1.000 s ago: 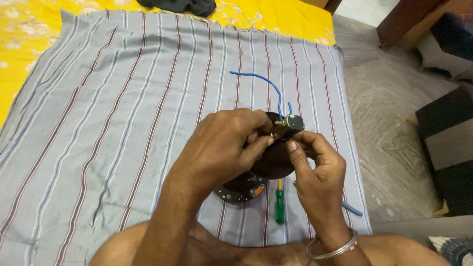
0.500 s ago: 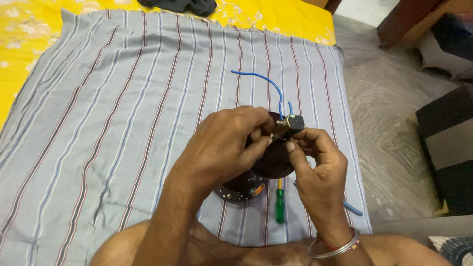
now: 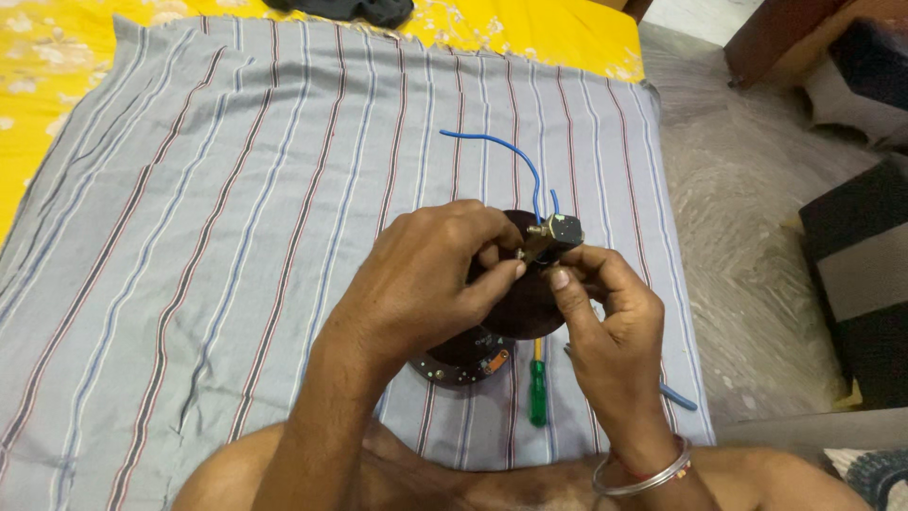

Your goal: The person sits on a bed repairing a lamp. They unscrew and remove the top fitting by hand, use pliers to grip and adjust the lamp's wiring and switch components, handle small screws and a switch part, and use a screwdriver on the lamp base near the end.

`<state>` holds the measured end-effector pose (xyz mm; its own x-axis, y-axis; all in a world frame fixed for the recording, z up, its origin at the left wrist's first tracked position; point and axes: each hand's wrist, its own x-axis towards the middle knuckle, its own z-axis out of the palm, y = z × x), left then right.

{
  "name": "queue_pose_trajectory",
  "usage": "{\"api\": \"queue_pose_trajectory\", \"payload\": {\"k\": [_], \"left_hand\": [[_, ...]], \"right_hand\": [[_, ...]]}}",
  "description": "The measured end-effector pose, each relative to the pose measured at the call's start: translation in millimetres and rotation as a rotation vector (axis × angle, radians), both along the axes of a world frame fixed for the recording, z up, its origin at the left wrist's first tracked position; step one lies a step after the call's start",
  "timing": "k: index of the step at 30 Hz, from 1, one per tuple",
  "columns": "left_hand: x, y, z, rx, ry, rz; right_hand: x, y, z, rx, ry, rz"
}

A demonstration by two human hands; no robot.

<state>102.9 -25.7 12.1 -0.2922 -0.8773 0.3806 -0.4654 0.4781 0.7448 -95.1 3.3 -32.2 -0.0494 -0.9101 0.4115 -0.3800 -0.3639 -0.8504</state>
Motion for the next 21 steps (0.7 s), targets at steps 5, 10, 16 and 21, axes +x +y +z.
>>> {"api": "queue_pose_trajectory", "payload": {"k": [5,10,16,21], "left_hand": [[-1.0,-0.4,0.0,-0.032,0.01,-0.015],[0.9,-0.6,-1.3,-0.082,0.041,-0.02],[-0.9,0.4,-1.0,-0.077,0.015,-0.015],[-1.0,0.4,-0.3,-0.089,0.036,-0.014]], "right_hand": [[1.6,0.7,-0.1,0.065,0.041,-0.061],[3.3,1.2,1.6,-0.008,0.063,-0.037],[3.3,0.8,1.8,0.045,0.061,-0.064],[1.9,1.8,3.9,0.038,0.058,-0.062]]}}
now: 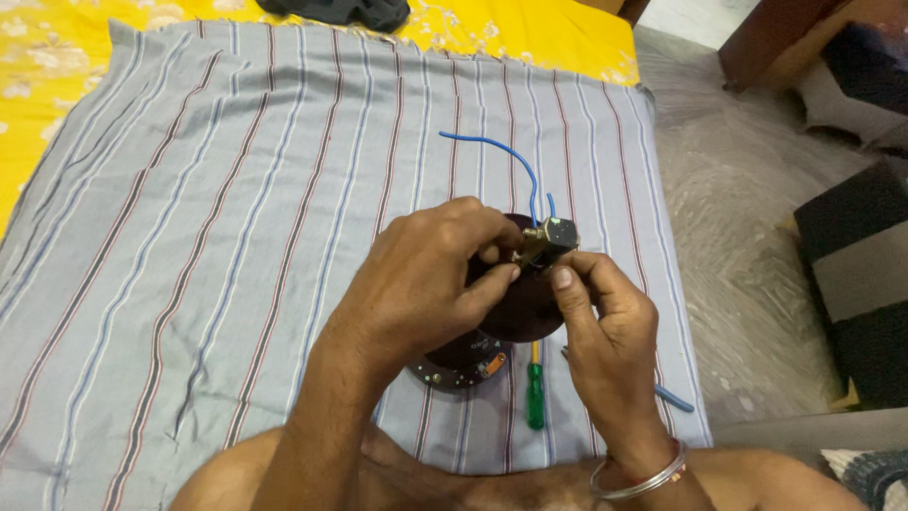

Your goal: The person sits on a bed repairing a lamp. They unscrew and remove the top fitting by hand, use pliers to grip and adjust the lamp's wiring and switch components, handle small screws and a switch part, and use a screwdriver on the lamp base near the end.

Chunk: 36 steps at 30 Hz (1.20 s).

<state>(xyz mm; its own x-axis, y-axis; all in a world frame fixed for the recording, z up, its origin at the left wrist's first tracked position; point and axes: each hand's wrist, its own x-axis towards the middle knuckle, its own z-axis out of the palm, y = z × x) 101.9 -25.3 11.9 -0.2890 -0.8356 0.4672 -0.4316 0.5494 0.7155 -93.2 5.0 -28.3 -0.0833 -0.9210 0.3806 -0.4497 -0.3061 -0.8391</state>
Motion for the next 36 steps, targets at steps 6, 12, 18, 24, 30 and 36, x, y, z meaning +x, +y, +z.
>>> {"api": "queue_pose_trajectory", "payload": {"k": [6,12,18,24,30,36], "left_hand": [[-0.6,-0.1,0.2,0.06,-0.05,0.021],[1.2,-0.3,0.7,0.058,-0.035,0.011],[-1.3,0.0,1.8,0.056,-0.068,0.028],[0.4,1.3,4.2,0.095,-0.035,0.01],[-0.7,0.7,1.6,0.063,-0.065,0.024],[1.1,0.1,0.0,0.041,-0.024,0.003]], "right_hand": [[3.3,0.8,3.9,-0.104,0.056,0.028],[3.5,0.1,3.9,-0.082,0.049,0.018],[1.8,-0.4,3.2,-0.123,0.033,0.053],[1.1,-0.5,4.0,-0.057,0.023,0.014],[-0.4,-2.3,2.8,-0.107,0.015,0.064],[-1.0,-3.4,1.5,-0.05,-0.011,0.037]]}}
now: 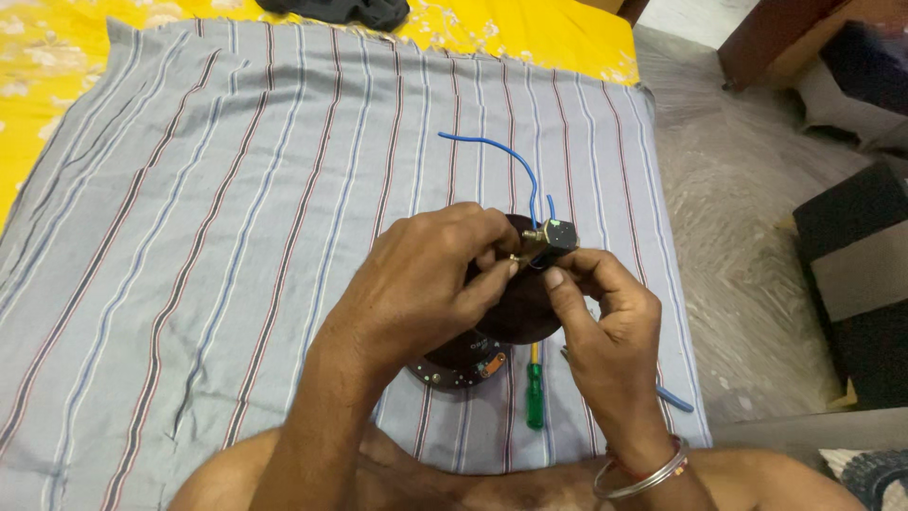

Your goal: The person sits on a bed repairing a lamp. They unscrew and remove the top fitting by hand, use pliers to grip and adjust the lamp's wiring and switch components, handle small screws and a switch part, and use a screwdriver on the lamp base near the end.

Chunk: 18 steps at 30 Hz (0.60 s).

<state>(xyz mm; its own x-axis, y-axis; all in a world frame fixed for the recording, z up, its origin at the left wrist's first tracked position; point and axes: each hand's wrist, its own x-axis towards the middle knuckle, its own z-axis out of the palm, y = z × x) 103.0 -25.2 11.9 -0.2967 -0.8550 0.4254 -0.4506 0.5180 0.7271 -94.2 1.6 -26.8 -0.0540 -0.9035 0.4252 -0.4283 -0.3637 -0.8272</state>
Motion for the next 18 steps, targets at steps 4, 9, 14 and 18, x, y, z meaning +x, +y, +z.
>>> {"api": "queue_pose_trajectory", "payload": {"k": [4,9,14,18], "left_hand": [[-1.3,-0.7,-0.5,0.049,-0.044,0.016],[0.5,-0.4,-0.1,-0.016,-0.003,0.007],[1.1,0.0,0.0,0.034,-0.023,0.008],[-0.1,-1.5,-0.9,-0.008,-0.031,0.036]], "right_hand": [[-0.1,-1.2,0.2,-0.038,0.007,0.022],[-1.2,0.3,0.7,-0.014,-0.004,0.011],[-0.7,-1.7,-1.0,-0.034,-0.014,0.037],[-1.7,-1.3,-3.2,-0.053,0.002,0.024]]}}
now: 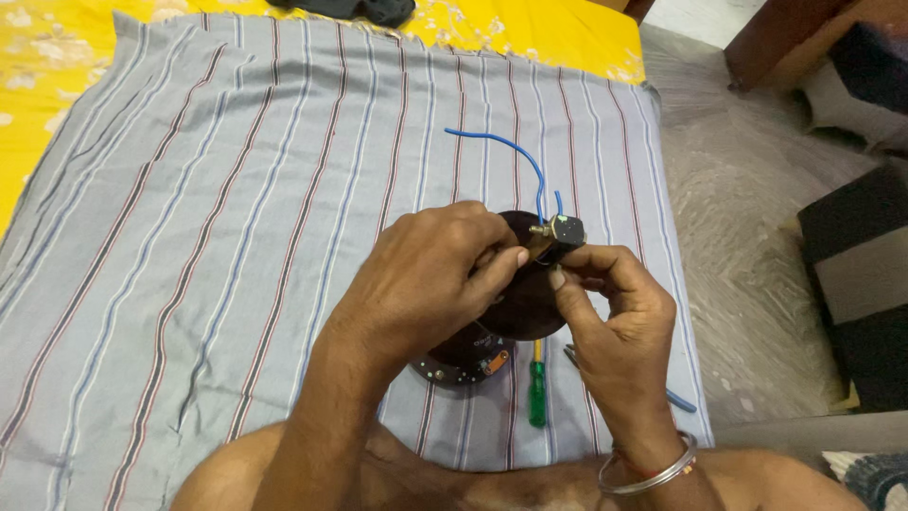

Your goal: The person sits on a bed repairing a lamp. They unscrew and remove the top fitting by hand, use pliers to grip and adjust the lamp's wiring and switch components, handle small screws and a switch part, and use a screwdriver on the lamp base near the end.

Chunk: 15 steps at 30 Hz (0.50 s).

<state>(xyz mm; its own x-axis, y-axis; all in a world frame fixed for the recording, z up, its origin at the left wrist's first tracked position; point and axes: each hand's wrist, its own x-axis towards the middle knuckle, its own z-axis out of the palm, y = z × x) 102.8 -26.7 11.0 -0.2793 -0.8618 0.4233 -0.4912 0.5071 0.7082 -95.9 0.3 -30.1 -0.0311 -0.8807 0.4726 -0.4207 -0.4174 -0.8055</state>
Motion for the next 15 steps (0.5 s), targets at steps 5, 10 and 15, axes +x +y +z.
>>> {"api": "queue_pose_trajectory", "payload": {"k": [5,10,15], "left_hand": [[1.7,-0.4,-2.1,0.029,0.003,-0.015],[3.2,-2.8,-4.3,-0.016,0.019,-0.028],[7.4,-3.7,-1.9,0.028,0.058,-0.02]], "right_hand": [[-1.3,-0.4,-3.9,0.005,-0.038,-0.001],[-3.9,3.5,-4.5,0.034,-0.07,-0.042],[-5.1,4.8,-0.8,0.064,-0.125,-0.037]]}}
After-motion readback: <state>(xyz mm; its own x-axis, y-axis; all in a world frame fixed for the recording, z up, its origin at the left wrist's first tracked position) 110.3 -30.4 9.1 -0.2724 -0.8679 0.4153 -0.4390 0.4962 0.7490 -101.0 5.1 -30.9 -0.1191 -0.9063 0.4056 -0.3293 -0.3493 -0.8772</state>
